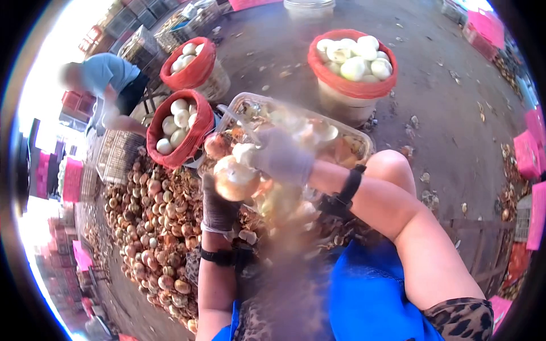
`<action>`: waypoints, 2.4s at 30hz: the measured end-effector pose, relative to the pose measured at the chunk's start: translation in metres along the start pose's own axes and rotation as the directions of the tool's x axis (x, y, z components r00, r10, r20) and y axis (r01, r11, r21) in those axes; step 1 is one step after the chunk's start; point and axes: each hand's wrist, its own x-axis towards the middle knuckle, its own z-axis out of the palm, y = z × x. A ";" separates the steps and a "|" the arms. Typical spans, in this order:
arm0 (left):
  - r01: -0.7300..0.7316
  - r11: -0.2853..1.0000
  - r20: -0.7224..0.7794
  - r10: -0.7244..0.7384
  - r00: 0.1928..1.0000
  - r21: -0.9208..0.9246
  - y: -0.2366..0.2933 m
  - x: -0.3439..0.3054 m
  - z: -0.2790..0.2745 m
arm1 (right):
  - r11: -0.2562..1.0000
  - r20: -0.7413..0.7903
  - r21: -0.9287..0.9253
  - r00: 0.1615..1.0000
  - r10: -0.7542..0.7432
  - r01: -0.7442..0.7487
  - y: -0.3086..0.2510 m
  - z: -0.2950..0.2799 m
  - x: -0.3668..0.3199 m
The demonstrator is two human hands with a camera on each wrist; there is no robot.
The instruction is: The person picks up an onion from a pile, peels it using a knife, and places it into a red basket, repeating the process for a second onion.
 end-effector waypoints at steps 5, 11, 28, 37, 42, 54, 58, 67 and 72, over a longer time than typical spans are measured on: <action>-0.192 0.848 0.008 0.216 0.976 0.494 -0.002 -0.010 0.015 | 0.997 -0.057 -0.073 0.998 0.011 -0.016 -0.019 -0.005 -0.006; -0.235 0.843 0.013 0.262 0.965 0.484 0.003 -0.015 0.027 | 0.742 -0.062 -0.660 0.975 -0.213 0.120 0.032 -0.028 0.016; -0.326 0.869 0.141 0.294 0.945 0.371 0.007 0.005 0.020 | 0.958 0.127 -0.252 0.986 -0.107 0.137 -0.003 0.008 -0.016; -0.436 0.684 0.076 0.488 0.869 0.585 -0.006 0.005 0.026 | 0.685 0.154 -0.685 0.968 -0.199 0.249 -0.005 0.010 -0.027; -0.577 0.561 0.229 0.569 0.790 0.594 -0.006 0.010 0.015 | 0.587 0.187 -0.775 0.972 -0.143 0.236 -0.004 0.012 -0.027; -0.349 0.714 0.016 0.428 0.904 0.607 -0.006 -0.014 0.036 | 0.391 0.273 -0.892 0.960 0.064 0.227 0.007 0.000 -0.017; -0.574 0.488 0.119 0.685 0.719 0.658 0.005 -0.014 0.000 | 0.370 0.261 -0.910 0.953 0.157 0.188 0.054 -0.031 0.023; -0.404 0.901 -0.024 0.413 0.911 0.161 0.017 -0.008 0.007 | 0.953 0.224 -0.301 0.971 0.081 -0.010 0.007 0.019 -0.023; -0.502 0.706 -0.039 0.597 0.801 0.498 0.014 0.000 0.020 | 0.955 0.241 -0.295 0.967 0.081 -0.006 0.007 0.026 -0.025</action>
